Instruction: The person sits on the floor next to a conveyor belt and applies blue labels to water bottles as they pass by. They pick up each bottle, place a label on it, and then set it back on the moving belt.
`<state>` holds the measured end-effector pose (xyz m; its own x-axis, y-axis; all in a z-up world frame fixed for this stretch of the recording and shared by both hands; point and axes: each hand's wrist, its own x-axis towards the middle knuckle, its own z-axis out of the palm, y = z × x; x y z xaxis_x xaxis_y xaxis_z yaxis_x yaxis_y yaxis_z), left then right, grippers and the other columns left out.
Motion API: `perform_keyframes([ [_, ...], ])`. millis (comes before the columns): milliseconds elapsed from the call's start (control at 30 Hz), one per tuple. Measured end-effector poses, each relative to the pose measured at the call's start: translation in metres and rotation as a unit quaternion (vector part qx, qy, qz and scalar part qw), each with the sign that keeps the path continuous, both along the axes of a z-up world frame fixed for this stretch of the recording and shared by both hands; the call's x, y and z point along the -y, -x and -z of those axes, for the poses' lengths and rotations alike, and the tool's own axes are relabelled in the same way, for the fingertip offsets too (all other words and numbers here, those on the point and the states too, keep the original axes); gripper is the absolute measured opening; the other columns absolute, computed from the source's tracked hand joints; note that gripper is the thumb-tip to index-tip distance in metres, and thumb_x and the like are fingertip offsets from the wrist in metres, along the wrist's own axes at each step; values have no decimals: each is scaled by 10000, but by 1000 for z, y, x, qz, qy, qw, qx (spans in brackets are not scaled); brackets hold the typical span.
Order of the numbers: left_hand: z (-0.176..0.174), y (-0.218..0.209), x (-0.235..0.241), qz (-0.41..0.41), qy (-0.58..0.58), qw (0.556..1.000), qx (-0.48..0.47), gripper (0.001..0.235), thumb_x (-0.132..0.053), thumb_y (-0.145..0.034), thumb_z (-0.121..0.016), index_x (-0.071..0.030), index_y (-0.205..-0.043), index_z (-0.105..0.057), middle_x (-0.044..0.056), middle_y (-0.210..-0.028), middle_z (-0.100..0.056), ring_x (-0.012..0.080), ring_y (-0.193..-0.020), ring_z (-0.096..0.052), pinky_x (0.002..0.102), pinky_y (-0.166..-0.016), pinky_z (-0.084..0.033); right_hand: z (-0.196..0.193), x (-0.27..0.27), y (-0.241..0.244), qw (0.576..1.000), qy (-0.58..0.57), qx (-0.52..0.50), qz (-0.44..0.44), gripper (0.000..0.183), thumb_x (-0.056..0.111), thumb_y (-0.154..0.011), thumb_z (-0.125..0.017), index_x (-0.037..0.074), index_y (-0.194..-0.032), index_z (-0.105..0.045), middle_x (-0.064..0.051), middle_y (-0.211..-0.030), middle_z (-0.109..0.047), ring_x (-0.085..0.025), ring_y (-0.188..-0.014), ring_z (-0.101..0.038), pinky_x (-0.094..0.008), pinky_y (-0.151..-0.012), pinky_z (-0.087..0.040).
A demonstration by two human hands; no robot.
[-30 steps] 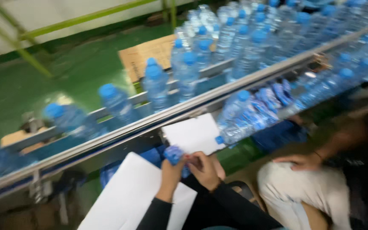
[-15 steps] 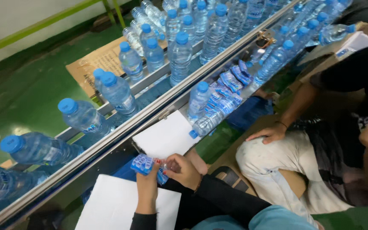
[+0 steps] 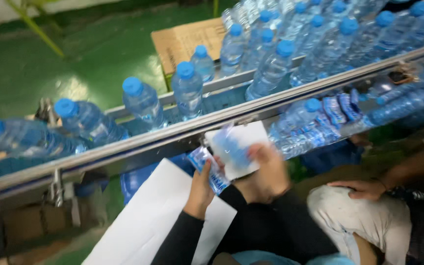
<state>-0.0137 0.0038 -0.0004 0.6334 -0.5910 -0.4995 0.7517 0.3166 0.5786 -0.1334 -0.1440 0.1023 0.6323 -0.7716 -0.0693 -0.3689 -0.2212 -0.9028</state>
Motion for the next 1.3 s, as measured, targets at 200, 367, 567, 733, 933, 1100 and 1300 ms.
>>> perform_keyframes([
  [200, -19, 2, 3, 2, 37, 999, 23, 250, -110, -1004, -599, 81, -1152, -664, 317, -1041, -746, 397, -943, -759, 524, -853, -605, -106, 116, -44, 866, 466, 145, 112, 201, 93, -1139, -649, 62, -950, -711, -133, -854, -665, -350, -815, -622, -402, -866, -472],
  [367, -11, -4, 8, -11, 35, 999, 33, 309, -77, -965, -673, 104, -1215, -663, 316, -1107, -740, 404, -960, -760, 538, -822, -616, -131, 129, -109, 845, 480, 234, -25, 283, -69, -975, -816, -33, -866, -557, -283, -1243, -654, -492, -1120, -646, -473, -904, -559],
  [567, -16, -5, 8, -18, 34, 999, 19, 283, -32, -962, -667, 88, -1219, -651, 263, -999, -750, 354, -873, -768, 519, -787, -637, -111, 83, -137, 913, 374, 165, 13, 902, 5, -791, -923, 15, -1473, -334, -365, -1329, -524, -587, -1194, -559, -608, -963, -532],
  [733, -21, -8, 8, -19, 35, 999, 16, 238, 4, -958, -645, 82, -1180, -609, 267, -972, -744, 347, -848, -768, 492, -784, -649, -89, 81, -164, 935, 318, 157, -30, 847, 141, -809, -911, 0, -1474, -407, -363, -1358, -527, -588, -1257, -510, -659, -1058, -424],
  [933, -25, -10, -10, -65, 85, 988, 108, 55, 28, -896, -598, 46, -927, -639, 280, -926, -729, 355, -858, -751, 470, -822, -625, -58, 73, -164, 923, 234, 303, -44, 624, 203, -907, -832, 35, -1410, -501, -248, -1277, -603, -383, -1189, -611, -518, -978, -517],
  [1100, -109, -38, -27, -173, -13, 824, 539, 497, -155, -653, -989, -10, -992, -656, 119, -760, -662, 246, -691, -644, 315, -751, -558, -111, 18, -112, 862, 269, 426, -48, 608, 308, -851, -835, 11, -1267, -506, -258, -1341, -524, -372, -1282, -540, -482, -1133, -407],
  [1300, -130, -32, 5, -85, -207, 601, 767, 1006, -389, -666, -941, -83, -1479, -435, 214, -1475, -557, 406, -965, -720, 450, -577, -584, -87, -5, -49, 804, 99, 545, -217, 673, 227, -658, -923, 2, -1172, -553, -362, -1247, -599, -581, -1188, -638, -660, -981, -522],
])
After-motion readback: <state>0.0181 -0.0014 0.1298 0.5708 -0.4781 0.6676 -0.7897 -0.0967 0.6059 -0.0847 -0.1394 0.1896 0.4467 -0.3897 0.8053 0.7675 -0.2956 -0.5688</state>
